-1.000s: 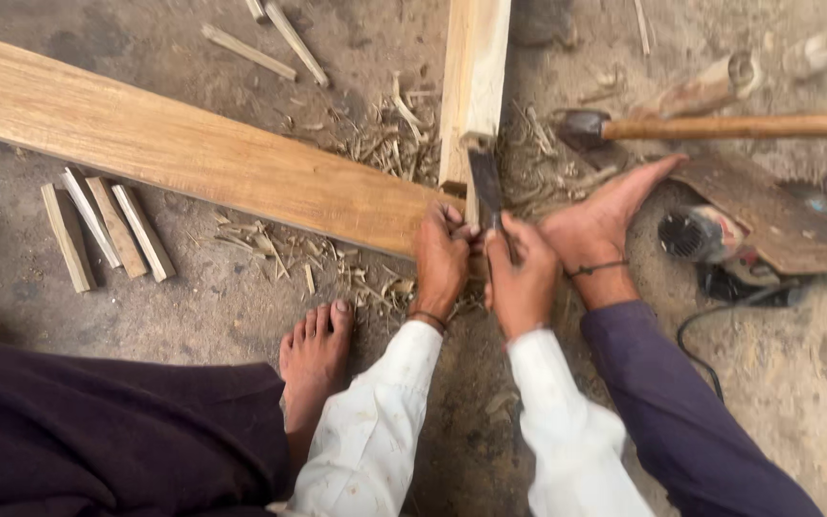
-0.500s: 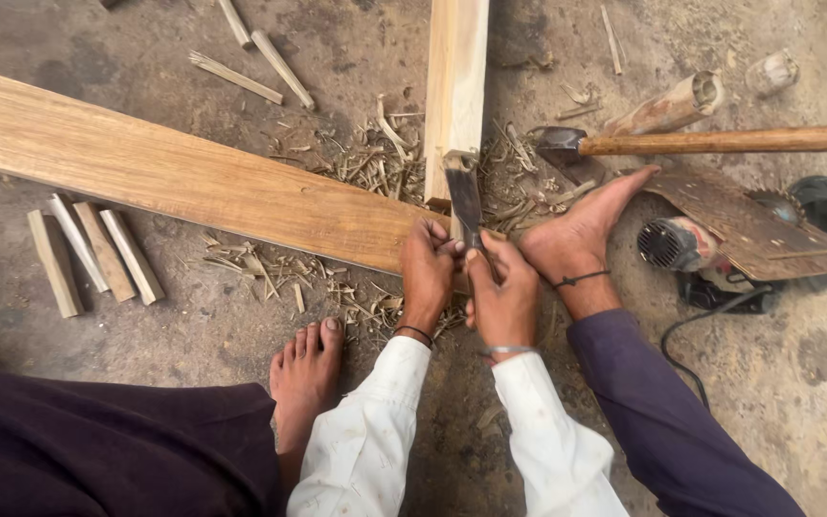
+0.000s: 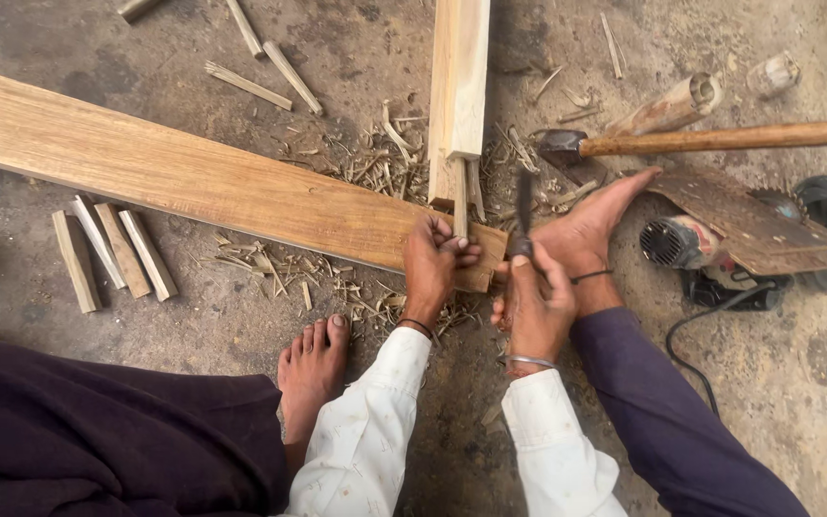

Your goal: The person sits on the ground and uses a chisel to pare and shape a rectangular mortise in a light-colored wooden frame member, holding a small wood piece in the other hand. They repeatedly lever the chisel to remove wood from the joint recess, adjusting the workpiece between cuts.

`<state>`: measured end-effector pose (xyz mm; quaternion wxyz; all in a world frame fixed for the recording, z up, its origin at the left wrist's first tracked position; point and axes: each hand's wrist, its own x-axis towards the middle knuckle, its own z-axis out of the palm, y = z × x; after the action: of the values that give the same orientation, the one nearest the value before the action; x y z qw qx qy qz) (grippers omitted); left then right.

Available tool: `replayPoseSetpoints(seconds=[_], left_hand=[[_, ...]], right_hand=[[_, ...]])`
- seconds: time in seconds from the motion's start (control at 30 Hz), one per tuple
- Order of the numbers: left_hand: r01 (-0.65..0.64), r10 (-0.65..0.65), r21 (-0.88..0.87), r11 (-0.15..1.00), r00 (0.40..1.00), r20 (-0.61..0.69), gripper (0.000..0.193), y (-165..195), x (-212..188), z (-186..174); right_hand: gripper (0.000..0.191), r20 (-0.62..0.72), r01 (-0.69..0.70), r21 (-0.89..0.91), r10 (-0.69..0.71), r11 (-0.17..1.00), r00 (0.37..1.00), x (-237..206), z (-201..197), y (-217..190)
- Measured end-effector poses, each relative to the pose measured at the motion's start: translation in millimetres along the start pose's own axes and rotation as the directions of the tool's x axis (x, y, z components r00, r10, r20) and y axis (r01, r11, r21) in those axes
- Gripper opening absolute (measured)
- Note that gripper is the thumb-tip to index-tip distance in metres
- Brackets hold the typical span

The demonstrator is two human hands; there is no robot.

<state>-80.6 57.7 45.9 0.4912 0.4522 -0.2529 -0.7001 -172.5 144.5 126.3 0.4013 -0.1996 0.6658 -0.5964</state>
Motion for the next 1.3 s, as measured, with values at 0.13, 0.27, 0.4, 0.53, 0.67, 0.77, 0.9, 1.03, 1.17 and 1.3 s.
replayPoseSetpoints(seconds=[0.13,0.27,0.4,0.53,0.67,0.77,0.9,1.03,1.17,1.3], left_hand=[[0.009,-0.008,0.03,1.0,1.0,-0.014,0.015,-5,-1,-2],[-0.014,0.018,0.123,0.992,0.999,-0.027,0.016,-10,-1,-5],[-0.165,0.19,0.458,0.874,0.982,-0.009,0.016,-10,-2,-7],[0.001,0.007,0.209,0.978,0.999,-0.036,0.011,-6,-1,-4],[0.002,0.002,0.128,0.992,0.999,-0.033,0.015,-2,-1,-2],[-0.005,0.016,0.204,0.979,0.999,-0.05,0.016,-2,-3,-2],[0.009,0.01,0.251,0.968,0.997,-0.073,0.017,-4,-4,-3],[0.004,0.005,0.175,0.985,0.998,-0.055,0.016,-2,-2,-1],[-0.001,0.008,0.164,0.986,0.999,-0.042,0.016,-2,-3,0],[-0.036,0.059,0.296,0.954,0.996,-0.069,0.017,-6,-5,-3]], right_hand=[[0.047,0.195,0.031,-0.316,0.033,0.948,0.98,-13,-10,-3],[0.047,0.231,0.058,-0.453,0.054,0.89,0.971,-37,-5,-12],[0.047,0.157,0.027,-0.543,0.07,0.839,0.985,-52,4,-26],[0.045,0.138,0.047,-0.566,0.038,0.823,0.99,-35,17,-34],[0.042,0.148,0.063,-0.605,0.034,0.794,0.988,-29,19,-38],[0.044,0.156,0.066,-0.633,0.043,0.771,0.987,-37,21,-44],[0.042,0.152,0.094,-0.604,-0.001,0.791,0.988,-27,33,-49],[0.041,0.188,0.154,-0.588,-0.051,0.794,0.981,-13,30,-42],[0.041,0.141,0.086,-0.618,0.003,0.781,0.99,-16,20,-28],[0.043,0.163,0.084,-0.494,-0.003,0.866,0.987,-16,23,-22]])
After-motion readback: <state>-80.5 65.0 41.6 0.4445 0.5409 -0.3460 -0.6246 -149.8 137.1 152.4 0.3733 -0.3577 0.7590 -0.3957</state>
